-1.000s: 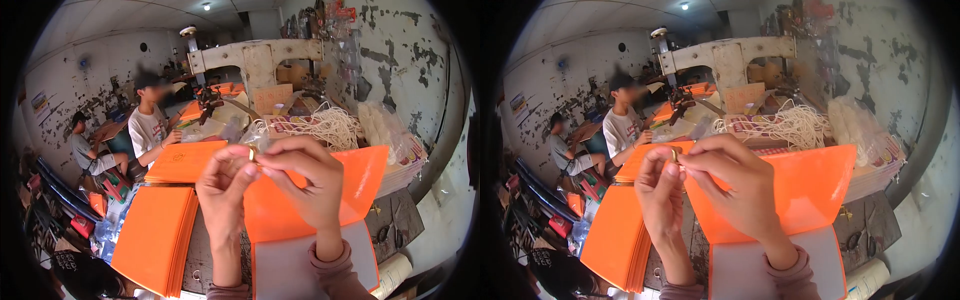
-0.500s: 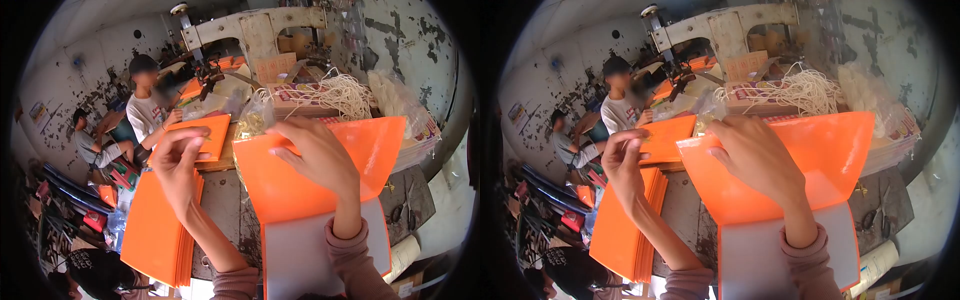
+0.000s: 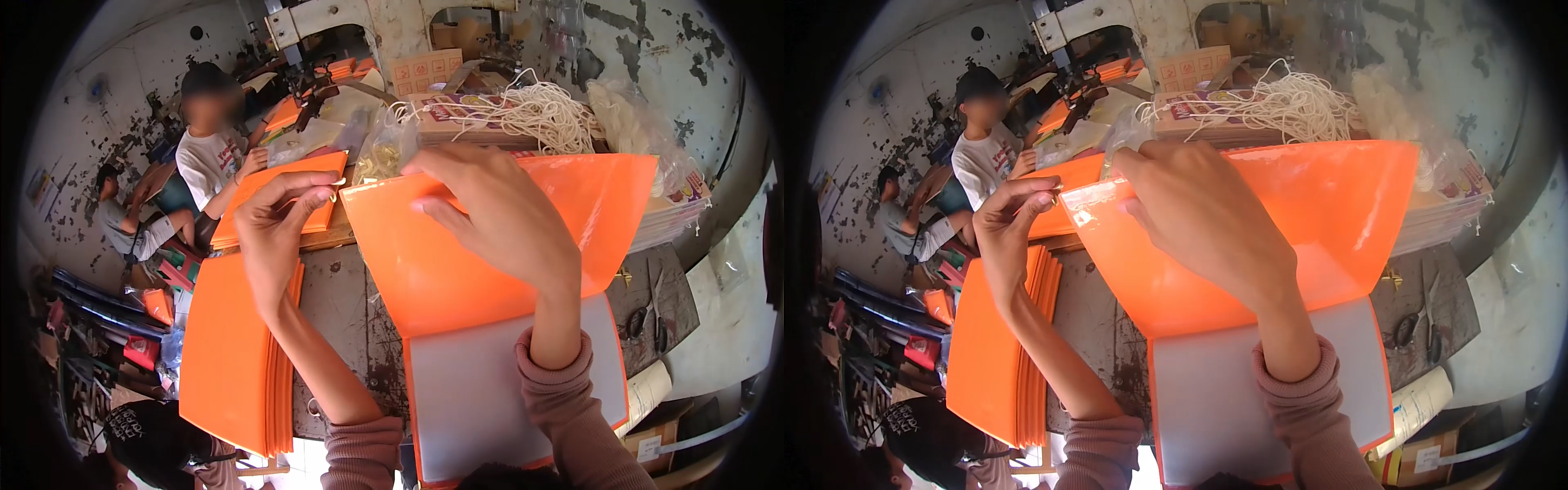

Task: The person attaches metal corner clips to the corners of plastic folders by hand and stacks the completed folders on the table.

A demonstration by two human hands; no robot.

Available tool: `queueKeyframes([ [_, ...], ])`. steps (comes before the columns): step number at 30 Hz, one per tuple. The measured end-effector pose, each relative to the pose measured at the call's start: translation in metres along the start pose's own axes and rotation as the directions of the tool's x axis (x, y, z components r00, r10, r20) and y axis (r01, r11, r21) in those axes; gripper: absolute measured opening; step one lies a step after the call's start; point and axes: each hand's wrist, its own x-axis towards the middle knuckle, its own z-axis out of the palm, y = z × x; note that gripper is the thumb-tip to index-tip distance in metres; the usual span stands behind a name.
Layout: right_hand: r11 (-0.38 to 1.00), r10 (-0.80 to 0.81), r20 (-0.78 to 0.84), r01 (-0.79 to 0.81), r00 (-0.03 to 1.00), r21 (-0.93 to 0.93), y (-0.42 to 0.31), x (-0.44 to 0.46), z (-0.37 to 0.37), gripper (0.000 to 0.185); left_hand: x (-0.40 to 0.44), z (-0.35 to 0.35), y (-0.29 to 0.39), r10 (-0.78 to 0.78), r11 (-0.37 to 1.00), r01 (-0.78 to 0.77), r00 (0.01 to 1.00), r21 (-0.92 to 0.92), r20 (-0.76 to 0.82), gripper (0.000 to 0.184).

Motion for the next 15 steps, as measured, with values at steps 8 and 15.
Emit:
queueKeyframes([
  [8,1.0,-0.009,0.006,0.009,1.0,0.008,-0.0011,0.0006,-0.0013,0.018,-0.0011,-0.0004,0.0007,0.021,0.999,-0.016,0.993,-0.045,0.113,0.013],
  [15,0.999,-0.01,-0.017,0.011,1.0,0.035,0.0011,-0.0004,0.001,0.017,-0.0019,-0.0007,-0.0014,-0.008,0.99,0.021,0.996,-0.142,0.089,0.014],
])
